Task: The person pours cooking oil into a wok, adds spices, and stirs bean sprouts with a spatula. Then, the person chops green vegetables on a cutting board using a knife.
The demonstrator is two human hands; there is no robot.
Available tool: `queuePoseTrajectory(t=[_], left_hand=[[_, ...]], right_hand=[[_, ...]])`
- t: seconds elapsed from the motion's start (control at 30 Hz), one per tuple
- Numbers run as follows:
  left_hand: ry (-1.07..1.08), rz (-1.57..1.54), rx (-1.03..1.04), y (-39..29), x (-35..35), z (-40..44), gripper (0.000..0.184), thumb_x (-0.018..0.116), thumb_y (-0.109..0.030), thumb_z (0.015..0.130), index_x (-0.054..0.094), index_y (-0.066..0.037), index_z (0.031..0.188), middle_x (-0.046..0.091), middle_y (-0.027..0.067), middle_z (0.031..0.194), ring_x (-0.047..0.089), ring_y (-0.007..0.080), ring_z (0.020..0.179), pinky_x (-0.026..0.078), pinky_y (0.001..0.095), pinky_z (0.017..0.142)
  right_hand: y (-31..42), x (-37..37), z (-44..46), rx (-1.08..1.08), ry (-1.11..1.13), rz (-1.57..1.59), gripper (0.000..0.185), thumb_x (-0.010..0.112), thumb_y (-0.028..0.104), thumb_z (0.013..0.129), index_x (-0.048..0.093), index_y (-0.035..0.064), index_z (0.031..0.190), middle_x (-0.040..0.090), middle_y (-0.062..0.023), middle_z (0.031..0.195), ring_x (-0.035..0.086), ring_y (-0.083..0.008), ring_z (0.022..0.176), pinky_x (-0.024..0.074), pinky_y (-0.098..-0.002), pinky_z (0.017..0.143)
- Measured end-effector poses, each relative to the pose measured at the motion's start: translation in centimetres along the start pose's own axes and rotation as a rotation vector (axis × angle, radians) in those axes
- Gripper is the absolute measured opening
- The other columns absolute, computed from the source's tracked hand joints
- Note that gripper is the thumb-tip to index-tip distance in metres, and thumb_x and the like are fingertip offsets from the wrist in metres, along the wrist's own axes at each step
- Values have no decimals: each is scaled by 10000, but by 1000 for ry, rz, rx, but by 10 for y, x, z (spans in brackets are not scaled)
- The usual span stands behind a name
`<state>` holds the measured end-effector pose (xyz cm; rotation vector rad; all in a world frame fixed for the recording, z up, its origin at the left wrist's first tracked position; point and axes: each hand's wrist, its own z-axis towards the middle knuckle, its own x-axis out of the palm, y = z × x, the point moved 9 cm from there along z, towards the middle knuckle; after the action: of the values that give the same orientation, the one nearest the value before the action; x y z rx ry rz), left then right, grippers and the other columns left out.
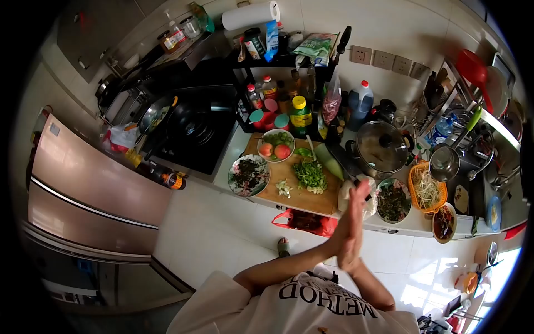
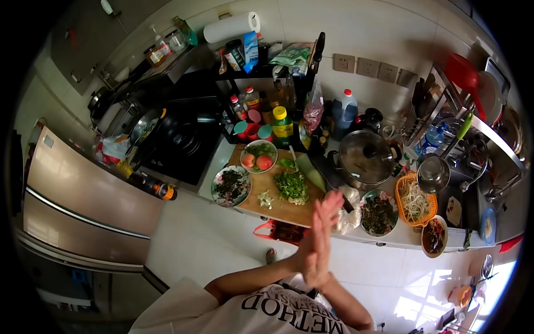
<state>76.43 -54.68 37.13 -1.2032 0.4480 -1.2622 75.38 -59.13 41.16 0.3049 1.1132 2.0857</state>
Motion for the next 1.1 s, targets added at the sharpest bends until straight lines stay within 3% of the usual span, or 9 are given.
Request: queuePoseTrajectory(t=[0.07, 0.3, 0.37, 0.5, 0.63, 0.7, 0.77, 0.93, 1.1], left_hand=[[15, -117, -220, -12, 16, -11, 851, 310, -598, 977, -16, -70, 1558, -7, 105, 1629, 6, 277, 1500, 34, 423, 1201], [89, 27, -141, -14, -10, -42, 966, 251, -749, 916, 14, -66, 1557, -109, 109, 1626, -125, 274, 1489, -81, 441, 1181], [-41, 18, 122, -63, -42, 0, 841, 195, -651, 974, 32, -67, 1556, -53, 88, 1634, -68, 259, 1498, -43, 445, 1192], [-245, -200, -51, -38, -114, 12, 732, 186, -579, 1009, 60, -122, 1566, 29, 63, 1639, 15, 250, 1506, 48, 481, 1199], [-19, -210, -48, -28, -101, -24, 668, 167, -520, 1036, 46, -132, 1566, 53, 68, 1636, 70, 242, 1503, 90, 482, 1199], [-88, -357, -518, 44, -119, -79, 737, 227, -570, 1020, -7, -134, 1566, 27, 67, 1632, 40, 237, 1499, 67, 401, 1202], [25, -238, -505, 38, -119, -86, 747, 247, -547, 1030, -9, -84, 1558, 23, 57, 1627, 6, 209, 1496, 61, 391, 1202], [-391, -727, -913, 148, -226, -173, 477, 418, -392, 1036, 561, 21, 1226, 617, 157, 1200, 577, 273, 1162, 455, 419, 1044], [-630, -1237, -1053, 212, -314, -197, 456, 354, -247, 1016, 481, 128, 1242, 575, 267, 1228, 579, 365, 1159, 500, 459, 1022]], right_hand=[[2, -9, 34, 19, -51, -48, 747, 211, 542, 1004, 267, -5, 1509, 262, -215, 1562, 148, -383, 1472, 79, -483, 1185], [-39, 13, 32, 102, -29, 25, 758, 255, 561, 994, 172, 48, 1546, 171, -168, 1601, 101, -303, 1492, 54, -438, 1198], [-26, 49, 11, 187, 10, 134, 802, 283, 573, 983, 110, 34, 1551, 79, -191, 1614, 39, -344, 1494, 22, -468, 1195], [-3, 106, -15, 74, 142, -1, 792, 282, 531, 995, 86, -9, 1541, 30, -231, 1606, 14, -429, 1479, 9, -537, 1179], [-32, 107, 14, -11, 84, -175, 710, 252, 506, 1003, 241, 26, 1526, 262, -215, 1560, 138, -403, 1474, 69, -535, 1176], [-59, 96, 25, 88, 22, -286, 623, 247, 444, 1012, 384, 35, 1461, 383, -195, 1502, 236, -366, 1447, 119, -512, 1167], [-101, 86, 23, 183, 0, -347, 536, 335, 378, 1016, 440, 43, 1421, 433, -205, 1457, 359, -377, 1388, 234, -484, 1146], [-234, 137, -33, 474, 291, -373, 394, 585, 146, 897, 523, 26, 1267, 540, -212, 1233, 572, -405, 1068, 491, -442, 859], [-293, 212, -29, 439, 448, -571, 365, 658, 167, 863, 530, 4, 1164, 523, -196, 1100, 616, -403, 867, 524, -471, 688]])
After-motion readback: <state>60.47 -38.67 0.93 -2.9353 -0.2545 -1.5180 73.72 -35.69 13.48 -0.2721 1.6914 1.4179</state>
